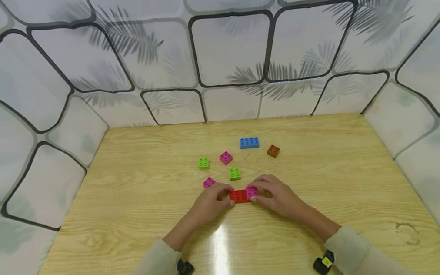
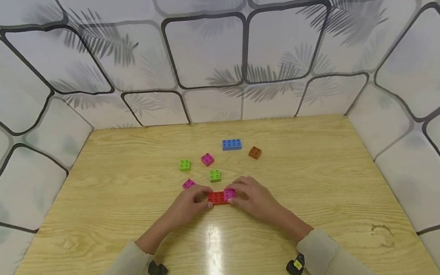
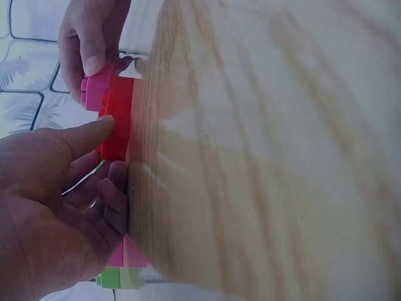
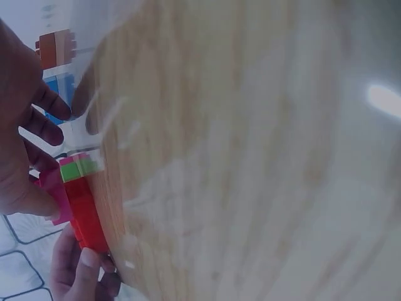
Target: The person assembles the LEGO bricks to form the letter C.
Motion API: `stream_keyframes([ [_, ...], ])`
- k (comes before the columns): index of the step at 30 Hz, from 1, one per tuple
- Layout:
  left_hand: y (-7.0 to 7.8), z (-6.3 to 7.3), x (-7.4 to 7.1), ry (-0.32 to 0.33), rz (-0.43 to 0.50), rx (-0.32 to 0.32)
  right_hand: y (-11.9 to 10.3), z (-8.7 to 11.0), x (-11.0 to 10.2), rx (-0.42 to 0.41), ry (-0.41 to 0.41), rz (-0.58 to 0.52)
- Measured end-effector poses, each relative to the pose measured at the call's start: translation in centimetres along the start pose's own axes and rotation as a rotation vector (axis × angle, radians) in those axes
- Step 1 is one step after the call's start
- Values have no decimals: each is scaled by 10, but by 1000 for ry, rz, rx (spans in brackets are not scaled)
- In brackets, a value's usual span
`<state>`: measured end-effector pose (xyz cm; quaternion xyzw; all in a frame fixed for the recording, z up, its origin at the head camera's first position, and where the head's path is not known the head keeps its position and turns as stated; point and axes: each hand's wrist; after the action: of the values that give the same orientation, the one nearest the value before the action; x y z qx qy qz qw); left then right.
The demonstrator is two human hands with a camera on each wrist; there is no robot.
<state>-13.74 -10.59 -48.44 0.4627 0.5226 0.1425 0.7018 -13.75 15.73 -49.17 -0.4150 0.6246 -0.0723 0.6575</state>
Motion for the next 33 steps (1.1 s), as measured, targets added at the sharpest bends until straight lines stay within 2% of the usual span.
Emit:
stream_keyframes([
  [6,1,1,0,-2,20,7,-3,-1,0,54,-4,-69],
  [12,2,2,-1,-3,10,1,-3,-2,1,66,-12,-86],
  [25,4,4,-1,-1,-12,-18,0,0,7,13,49,-108],
  [30,4,3,0,7,-19,-15,2,-1,8,-34,97,-61],
  [33,3,3,1,10,-22,-13,2,-1,7,-35,106,-43],
])
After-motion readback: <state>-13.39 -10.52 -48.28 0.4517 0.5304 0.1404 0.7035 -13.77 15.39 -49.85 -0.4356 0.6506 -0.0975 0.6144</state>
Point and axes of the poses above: each hand's wrist, its own z-axis away from the middle knuckle, its own x-axis out of the palm, y = z × x, and after that the axes turned 5 degrees about x, right-handed
